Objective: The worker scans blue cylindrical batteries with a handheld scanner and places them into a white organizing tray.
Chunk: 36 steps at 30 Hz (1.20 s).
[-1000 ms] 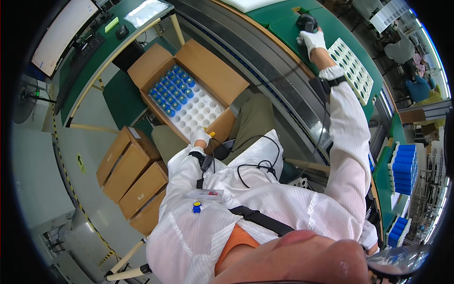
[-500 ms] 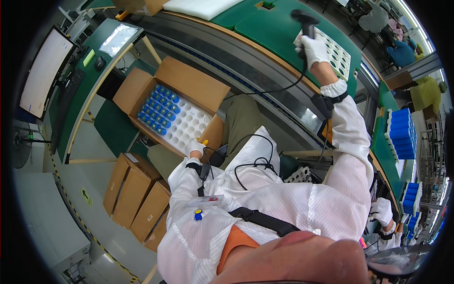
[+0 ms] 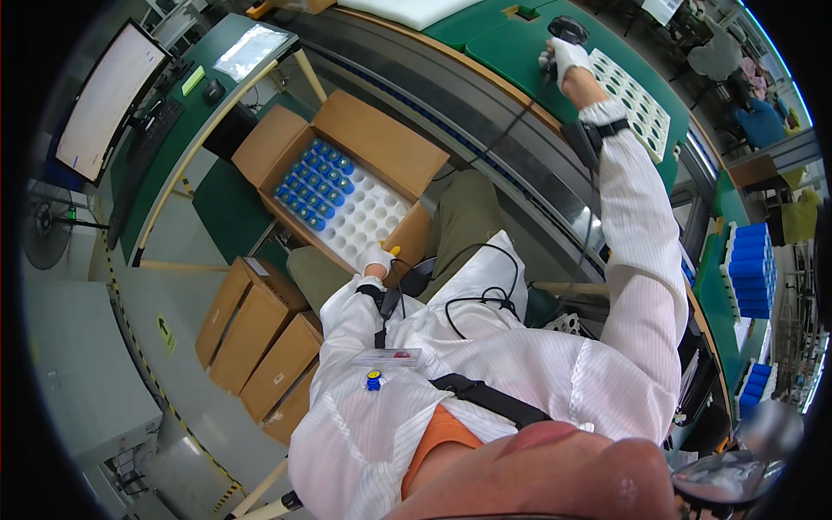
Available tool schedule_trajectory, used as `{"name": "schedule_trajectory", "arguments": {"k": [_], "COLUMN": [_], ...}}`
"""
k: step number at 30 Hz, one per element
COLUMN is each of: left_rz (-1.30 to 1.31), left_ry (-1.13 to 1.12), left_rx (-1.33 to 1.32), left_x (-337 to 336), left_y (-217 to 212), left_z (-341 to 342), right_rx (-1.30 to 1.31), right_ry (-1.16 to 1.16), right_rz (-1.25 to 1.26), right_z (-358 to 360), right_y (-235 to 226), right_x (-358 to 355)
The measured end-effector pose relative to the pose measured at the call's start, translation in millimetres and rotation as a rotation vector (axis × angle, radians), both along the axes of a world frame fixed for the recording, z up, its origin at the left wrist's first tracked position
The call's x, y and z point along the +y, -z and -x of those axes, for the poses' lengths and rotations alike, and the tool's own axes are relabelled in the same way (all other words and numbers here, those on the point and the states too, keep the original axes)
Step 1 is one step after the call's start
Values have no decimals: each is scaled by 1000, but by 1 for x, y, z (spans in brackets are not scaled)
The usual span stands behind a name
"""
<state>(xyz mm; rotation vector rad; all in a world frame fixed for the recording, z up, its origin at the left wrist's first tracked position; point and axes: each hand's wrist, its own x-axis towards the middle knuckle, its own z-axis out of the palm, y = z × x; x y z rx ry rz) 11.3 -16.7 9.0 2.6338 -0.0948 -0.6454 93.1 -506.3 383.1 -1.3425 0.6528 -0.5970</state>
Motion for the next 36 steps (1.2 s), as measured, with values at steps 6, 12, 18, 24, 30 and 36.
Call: {"name": "schedule_trajectory", "arguments": {"k": [6,12,18,24,30,36], "left_rz": [-21,-28,-1,50,-7,-51], "left_ry": [-7,-1,19,123,169,175], "left_rx": [-40,24,-6,-25,15,42], "left_x": [-4,-8,-7,-7,-13,-13], "left_y": [-19,-35,-17,2,10,1], "left_z": [4,1,-2,-13,-22,-22], "right_rx": [142,88,-302,23,139,41], "right_ry": [83,92,12,542,575,472], "right_rz": [171,58,-142,115,112,-100], "right_z": [-56,-34,66,190,217,180], "right_y": [21,13,-30,-46,-4,2], "right_x": [7,21,-10,-89,-129,-130]}}
